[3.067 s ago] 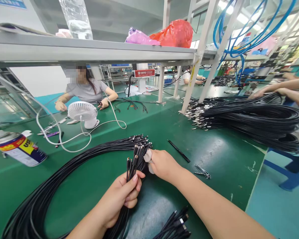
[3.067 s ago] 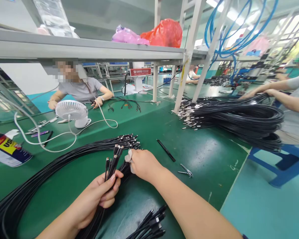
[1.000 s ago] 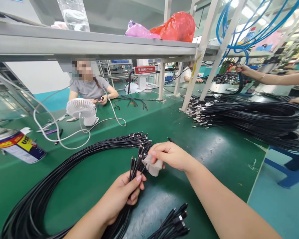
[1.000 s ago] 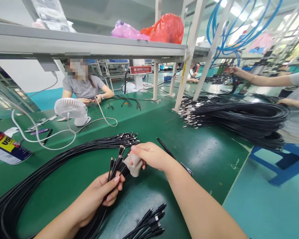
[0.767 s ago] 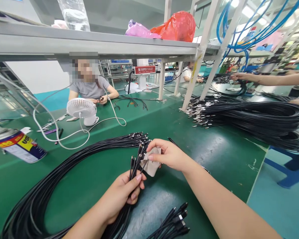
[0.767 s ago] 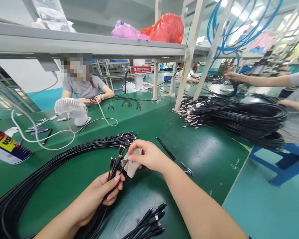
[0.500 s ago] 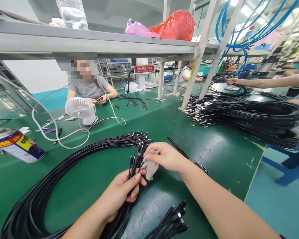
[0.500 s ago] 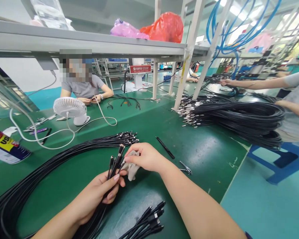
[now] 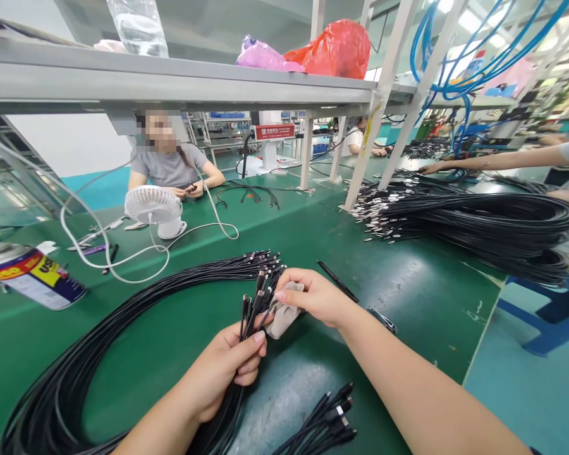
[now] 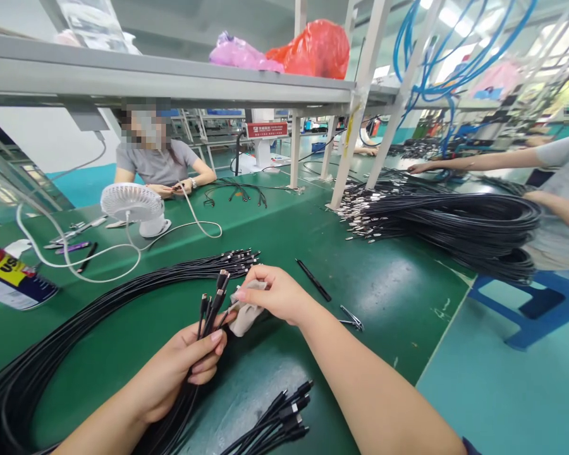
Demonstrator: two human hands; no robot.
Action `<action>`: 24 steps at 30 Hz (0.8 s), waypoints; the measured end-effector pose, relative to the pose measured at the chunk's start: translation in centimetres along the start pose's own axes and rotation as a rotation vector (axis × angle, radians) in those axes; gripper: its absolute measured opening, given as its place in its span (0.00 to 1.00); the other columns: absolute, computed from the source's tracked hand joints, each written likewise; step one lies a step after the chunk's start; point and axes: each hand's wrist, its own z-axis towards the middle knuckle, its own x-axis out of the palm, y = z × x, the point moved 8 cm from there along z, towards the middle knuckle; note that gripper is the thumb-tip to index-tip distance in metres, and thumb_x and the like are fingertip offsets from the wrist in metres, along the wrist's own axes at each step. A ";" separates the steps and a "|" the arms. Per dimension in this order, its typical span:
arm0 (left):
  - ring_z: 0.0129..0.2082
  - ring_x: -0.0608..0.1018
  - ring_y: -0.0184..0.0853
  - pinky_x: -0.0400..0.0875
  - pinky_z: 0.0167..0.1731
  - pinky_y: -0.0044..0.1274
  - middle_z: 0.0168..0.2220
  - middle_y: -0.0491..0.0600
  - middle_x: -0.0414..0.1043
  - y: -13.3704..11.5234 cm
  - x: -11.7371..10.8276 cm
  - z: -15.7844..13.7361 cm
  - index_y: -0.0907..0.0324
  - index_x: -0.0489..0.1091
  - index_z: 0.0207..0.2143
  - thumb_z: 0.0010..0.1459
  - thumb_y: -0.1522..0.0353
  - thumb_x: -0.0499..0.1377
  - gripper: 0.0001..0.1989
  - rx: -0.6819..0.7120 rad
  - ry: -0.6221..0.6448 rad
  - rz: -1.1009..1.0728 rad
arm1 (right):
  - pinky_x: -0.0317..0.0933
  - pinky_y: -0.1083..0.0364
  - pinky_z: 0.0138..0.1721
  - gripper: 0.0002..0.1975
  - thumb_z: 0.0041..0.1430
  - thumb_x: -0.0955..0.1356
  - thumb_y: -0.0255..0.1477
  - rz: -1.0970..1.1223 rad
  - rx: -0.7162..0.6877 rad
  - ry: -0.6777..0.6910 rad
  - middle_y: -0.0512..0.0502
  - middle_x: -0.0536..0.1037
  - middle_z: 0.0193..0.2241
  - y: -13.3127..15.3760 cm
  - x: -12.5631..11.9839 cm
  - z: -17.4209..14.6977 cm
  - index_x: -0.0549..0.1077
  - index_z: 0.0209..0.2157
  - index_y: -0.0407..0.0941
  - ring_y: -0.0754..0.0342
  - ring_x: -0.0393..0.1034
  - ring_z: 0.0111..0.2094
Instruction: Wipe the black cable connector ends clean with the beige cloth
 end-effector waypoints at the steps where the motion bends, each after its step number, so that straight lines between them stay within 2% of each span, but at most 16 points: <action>1: 0.15 0.53 0.18 0.42 0.15 0.16 0.23 0.41 0.64 0.1 0.0 0.0 0.61 0.73 0.35 0.49 0.63 0.69 0.14 0.000 0.003 0.000 | 0.54 0.59 0.26 0.23 0.43 0.75 0.47 -0.010 -0.002 0.013 0.53 0.69 0.21 0.0 0.2 0.0 0.70 0.26 0.41 0.60 0.61 0.22; 4: 0.16 0.55 0.18 0.44 0.15 0.16 0.25 0.44 0.67 0.0 -0.3 0.0 0.61 0.75 0.34 0.51 0.64 0.68 0.11 0.023 -0.004 -0.013 | 0.58 0.58 0.28 0.24 0.46 0.72 0.50 -0.019 0.017 0.010 0.51 0.72 0.22 0.0 0.3 0.0 0.72 0.27 0.41 0.58 0.65 0.24; 6: 0.16 0.56 0.17 0.44 0.15 0.16 0.27 0.45 0.68 -0.3 -0.4 -0.1 0.59 0.76 0.37 0.50 0.65 0.68 0.12 0.038 -0.018 -0.062 | 0.58 0.58 0.28 0.24 0.45 0.72 0.50 -0.006 0.037 -0.013 0.50 0.73 0.22 -0.2 0.1 0.1 0.72 0.26 0.41 0.58 0.65 0.23; 10: 0.16 0.56 0.17 0.43 0.15 0.15 0.27 0.45 0.68 -0.7 0.0 -0.5 0.56 0.77 0.40 0.46 0.65 0.71 0.16 0.029 0.015 -0.148 | 0.55 0.59 0.25 0.21 0.38 0.77 0.43 -0.019 0.082 -0.028 0.51 0.72 0.20 -0.6 -0.3 0.1 0.72 0.24 0.41 0.59 0.63 0.21; 12: 0.15 0.55 0.16 0.43 0.15 0.15 0.24 0.43 0.65 -0.7 0.4 -0.6 0.56 0.78 0.38 0.45 0.64 0.71 0.15 0.012 0.053 -0.147 | 0.56 0.58 0.26 0.20 0.38 0.77 0.42 -0.005 0.066 -0.015 0.50 0.73 0.21 -0.6 -0.2 0.0 0.73 0.26 0.41 0.59 0.63 0.22; 17: 0.15 0.49 0.17 0.41 0.14 0.14 0.19 0.37 0.50 -0.6 0.6 -0.5 0.56 0.77 0.38 0.48 0.63 0.69 0.13 -0.004 0.089 -0.159 | 0.58 0.57 0.29 0.18 0.48 0.73 0.43 -0.023 -0.028 0.005 0.48 0.75 0.25 0.3 0.2 0.0 0.76 0.30 0.41 0.58 0.65 0.26; 24: 0.15 0.48 0.18 0.40 0.14 0.14 0.19 0.36 0.48 -0.1 0.9 -0.2 0.58 0.75 0.39 0.49 0.61 0.68 0.16 -0.042 0.120 -0.108 | 0.54 0.59 0.25 0.17 0.40 0.77 0.36 -0.061 0.051 0.004 0.52 0.72 0.22 -0.2 -0.1 -0.2 0.71 0.24 0.41 0.60 0.61 0.22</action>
